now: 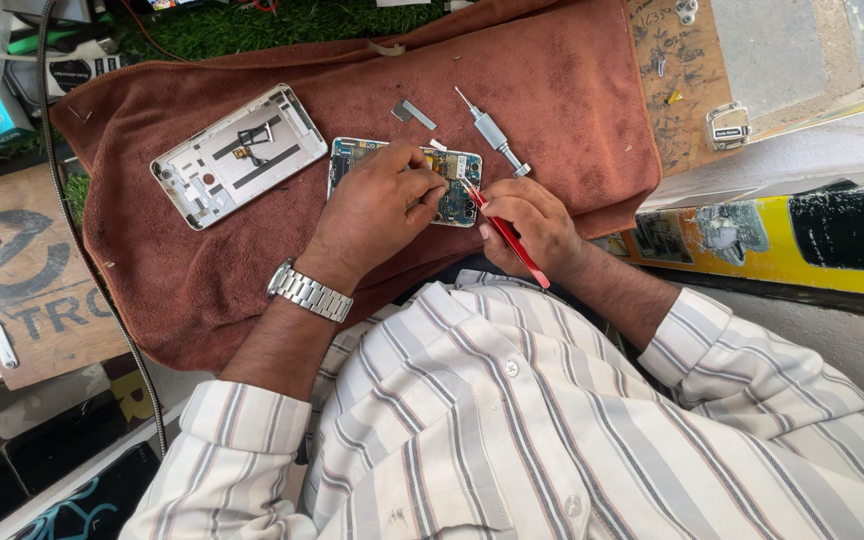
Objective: The person disassembles a smartphone by removing the SIM tray and prying open the back cover. They then use a screwdriver to remove screws from the internal frame and a red plastic tool to disconnect the battery connector and other internal components.
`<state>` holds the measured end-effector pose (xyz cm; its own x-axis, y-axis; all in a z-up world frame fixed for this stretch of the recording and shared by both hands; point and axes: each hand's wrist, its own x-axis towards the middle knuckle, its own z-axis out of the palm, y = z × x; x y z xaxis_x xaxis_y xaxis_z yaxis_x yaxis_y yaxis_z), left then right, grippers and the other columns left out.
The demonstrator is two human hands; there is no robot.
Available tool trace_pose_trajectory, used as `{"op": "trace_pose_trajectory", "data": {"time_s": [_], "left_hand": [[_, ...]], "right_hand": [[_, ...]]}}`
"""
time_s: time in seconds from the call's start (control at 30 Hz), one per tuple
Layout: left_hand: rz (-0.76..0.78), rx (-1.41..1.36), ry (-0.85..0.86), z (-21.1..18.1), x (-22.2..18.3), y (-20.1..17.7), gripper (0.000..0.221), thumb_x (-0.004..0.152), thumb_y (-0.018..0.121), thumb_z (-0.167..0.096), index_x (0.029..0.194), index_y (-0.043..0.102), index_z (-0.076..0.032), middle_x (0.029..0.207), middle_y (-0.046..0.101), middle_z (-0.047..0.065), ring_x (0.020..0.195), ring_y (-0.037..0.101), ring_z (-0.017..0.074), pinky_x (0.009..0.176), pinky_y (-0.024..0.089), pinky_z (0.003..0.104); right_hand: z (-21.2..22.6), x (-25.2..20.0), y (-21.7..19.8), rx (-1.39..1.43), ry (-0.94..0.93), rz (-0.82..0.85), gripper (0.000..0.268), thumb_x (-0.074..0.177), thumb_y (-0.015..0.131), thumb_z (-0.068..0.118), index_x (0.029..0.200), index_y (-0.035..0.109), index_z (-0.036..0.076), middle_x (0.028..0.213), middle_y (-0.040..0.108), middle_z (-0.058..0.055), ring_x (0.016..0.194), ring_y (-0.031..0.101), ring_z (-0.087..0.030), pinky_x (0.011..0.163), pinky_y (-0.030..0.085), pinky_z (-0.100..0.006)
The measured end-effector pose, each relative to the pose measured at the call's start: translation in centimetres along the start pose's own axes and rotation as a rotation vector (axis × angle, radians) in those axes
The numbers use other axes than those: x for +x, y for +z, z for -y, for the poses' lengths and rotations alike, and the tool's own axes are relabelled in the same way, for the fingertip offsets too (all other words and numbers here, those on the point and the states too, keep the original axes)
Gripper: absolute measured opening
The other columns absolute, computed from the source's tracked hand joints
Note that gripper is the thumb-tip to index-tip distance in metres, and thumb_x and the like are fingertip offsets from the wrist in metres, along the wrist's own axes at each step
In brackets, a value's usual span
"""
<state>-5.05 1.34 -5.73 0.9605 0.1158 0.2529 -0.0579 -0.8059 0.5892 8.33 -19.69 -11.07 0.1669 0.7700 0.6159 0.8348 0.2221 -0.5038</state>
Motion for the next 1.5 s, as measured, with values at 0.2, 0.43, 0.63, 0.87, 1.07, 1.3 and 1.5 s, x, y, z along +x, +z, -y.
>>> {"op": "trace_pose_trajectory", "data": {"time_s": [0.2,0.43,0.63,0.87,1.07,1.3,1.5], "left_hand": [[-0.073,0.025,0.041,0.0,-0.3,0.5,0.012,0.089,0.079,-0.015,0.094,0.075,-0.005,0.105,0.065,0.008,0.102,0.068,0.0269,0.09,0.056,0.039],[-0.02,-0.034,0.074,0.0,0.0,-0.2,0.022,0.085,0.08,-0.017,0.101,0.074,-0.002,0.108,0.064,0.011,0.102,0.066,0.0295,0.091,0.054,0.042],[0.0,0.029,0.048,0.1,-0.4,0.6,0.011,0.091,0.075,-0.018,0.095,0.073,-0.008,0.103,0.064,0.006,0.098,0.068,0.0262,0.089,0.055,0.041],[-0.108,0.183,0.069,-0.2,0.1,1.8,0.012,0.101,0.068,-0.015,0.1,0.059,-0.007,0.114,0.061,0.01,0.095,0.069,0.024,0.082,0.059,0.041],[-0.21,-0.317,-0.445,1.3,0.0,0.4,0.005,0.1,0.06,-0.008,0.1,0.056,-0.008,0.093,0.071,0.003,0.062,0.067,0.0118,0.048,0.057,0.028],[-0.666,-0.075,-0.277,6.1,-5.2,-6.0,0.017,0.103,0.069,0.006,0.105,0.057,-0.005,0.092,0.066,0.01,0.075,0.067,0.0109,0.059,0.059,0.023],[-0.654,0.086,-0.276,7.9,-9.1,-10.5,0.012,0.109,0.062,0.011,0.113,0.063,0.0,0.116,0.076,0.01,0.105,0.076,0.0162,0.089,0.065,0.03]], "right_hand": [[-0.5,-0.5,0.2,-0.01,0.005,0.016,0.02,0.095,0.066,0.007,0.109,0.053,0.002,0.106,0.062,-0.017,0.096,0.067,-0.028,0.086,0.059,-0.041],[0.0,0.0,-0.1,-0.012,0.011,0.002,0.017,0.095,0.067,0.007,0.107,0.056,0.001,0.105,0.063,-0.017,0.094,0.066,-0.03,0.084,0.058,-0.042],[0.7,0.7,-0.3,0.004,0.009,-0.017,0.017,0.094,0.067,0.006,0.106,0.057,0.0,0.105,0.063,-0.018,0.092,0.065,-0.031,0.082,0.058,-0.042],[0.5,0.4,-0.3,-0.02,0.008,-0.011,0.018,0.094,0.067,0.007,0.108,0.057,0.0,0.106,0.063,-0.019,0.093,0.065,-0.031,0.083,0.058,-0.043],[0.3,0.0,-0.1,-0.011,0.019,-0.011,0.017,0.095,0.067,0.005,0.108,0.056,0.0,0.107,0.063,-0.018,0.094,0.065,-0.03,0.083,0.059,-0.041],[-0.1,-0.1,0.1,-0.002,0.002,-0.011,0.017,0.095,0.066,0.006,0.108,0.056,0.0,0.106,0.061,-0.018,0.093,0.065,-0.028,0.082,0.059,-0.039],[0.6,0.2,0.3,-0.017,0.033,-0.048,0.015,0.093,0.068,0.003,0.105,0.059,-0.001,0.103,0.064,-0.019,0.091,0.066,-0.033,0.081,0.058,-0.043]]}}
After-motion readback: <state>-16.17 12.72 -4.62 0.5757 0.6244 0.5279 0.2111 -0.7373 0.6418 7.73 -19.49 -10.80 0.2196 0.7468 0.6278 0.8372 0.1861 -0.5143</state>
